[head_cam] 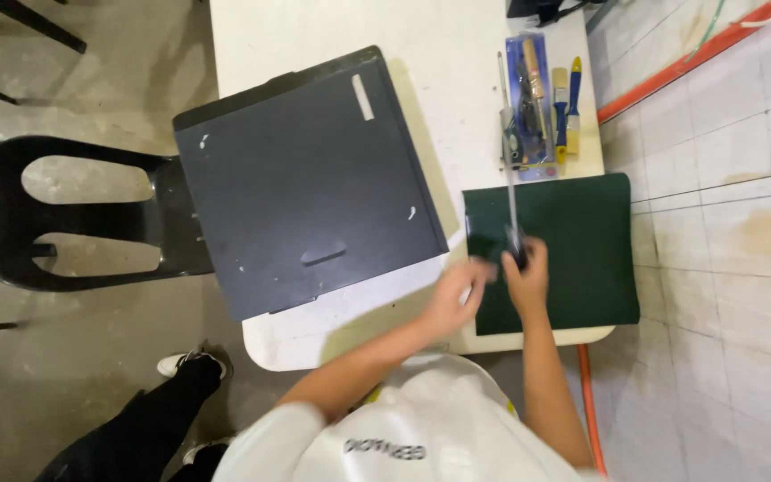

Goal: Removing the side panel of a desktop computer tower using a screwdriver and then inspecting the interior.

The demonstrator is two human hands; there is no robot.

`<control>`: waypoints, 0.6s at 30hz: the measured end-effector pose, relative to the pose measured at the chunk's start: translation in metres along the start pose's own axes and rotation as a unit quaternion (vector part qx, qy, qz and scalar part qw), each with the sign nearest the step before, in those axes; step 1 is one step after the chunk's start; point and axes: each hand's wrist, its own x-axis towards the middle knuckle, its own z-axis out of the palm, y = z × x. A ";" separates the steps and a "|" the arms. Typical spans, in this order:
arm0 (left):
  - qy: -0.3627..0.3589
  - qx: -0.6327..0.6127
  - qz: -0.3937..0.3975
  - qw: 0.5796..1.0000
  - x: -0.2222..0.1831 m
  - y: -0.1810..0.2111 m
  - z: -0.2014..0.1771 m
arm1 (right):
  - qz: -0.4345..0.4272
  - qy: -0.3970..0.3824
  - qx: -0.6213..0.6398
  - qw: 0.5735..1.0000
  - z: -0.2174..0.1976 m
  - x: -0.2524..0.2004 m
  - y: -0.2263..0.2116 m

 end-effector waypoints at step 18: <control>-0.038 0.504 -0.211 0.837 0.324 -0.291 0.064 | 0.393 0.080 -0.065 0.914 -0.086 -0.152 0.054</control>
